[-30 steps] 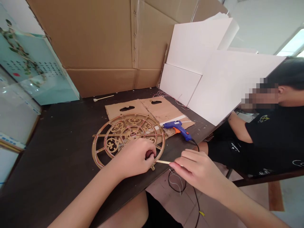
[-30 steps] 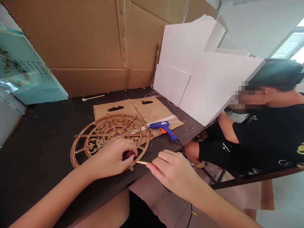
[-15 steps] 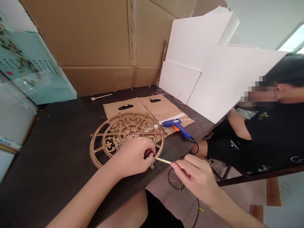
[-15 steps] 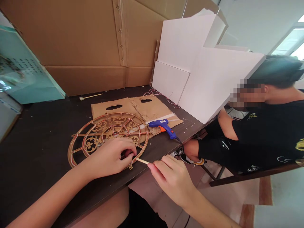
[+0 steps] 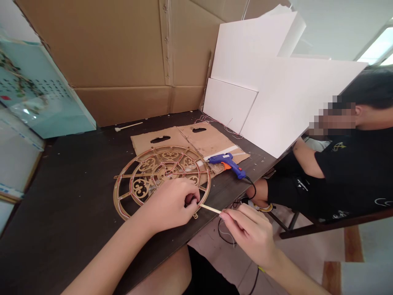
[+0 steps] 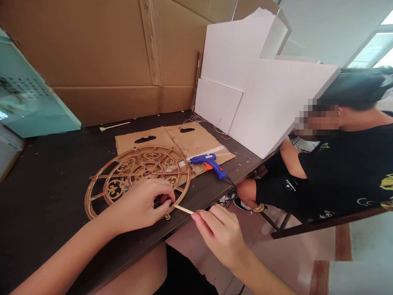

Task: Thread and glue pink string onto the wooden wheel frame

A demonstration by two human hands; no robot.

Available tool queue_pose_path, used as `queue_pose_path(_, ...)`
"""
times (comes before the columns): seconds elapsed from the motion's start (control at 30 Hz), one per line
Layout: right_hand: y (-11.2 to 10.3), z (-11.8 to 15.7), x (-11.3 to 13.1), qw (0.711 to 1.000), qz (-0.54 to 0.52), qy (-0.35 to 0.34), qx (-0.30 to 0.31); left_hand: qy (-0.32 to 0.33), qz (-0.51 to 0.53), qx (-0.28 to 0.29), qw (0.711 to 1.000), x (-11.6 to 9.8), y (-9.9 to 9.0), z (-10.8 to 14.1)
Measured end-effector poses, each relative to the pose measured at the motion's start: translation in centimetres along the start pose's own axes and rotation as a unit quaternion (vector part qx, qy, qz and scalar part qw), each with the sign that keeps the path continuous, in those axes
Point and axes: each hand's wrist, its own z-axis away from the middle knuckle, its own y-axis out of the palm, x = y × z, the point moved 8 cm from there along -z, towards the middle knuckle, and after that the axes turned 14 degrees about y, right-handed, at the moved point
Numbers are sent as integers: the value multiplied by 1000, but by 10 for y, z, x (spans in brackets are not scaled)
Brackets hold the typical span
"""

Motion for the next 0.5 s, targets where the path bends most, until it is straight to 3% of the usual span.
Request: queue_pose_path(0.5, 5, 17, 0, 996, -20, 51, -65, -2, 4, 8, 1000, 1, 2, 1)
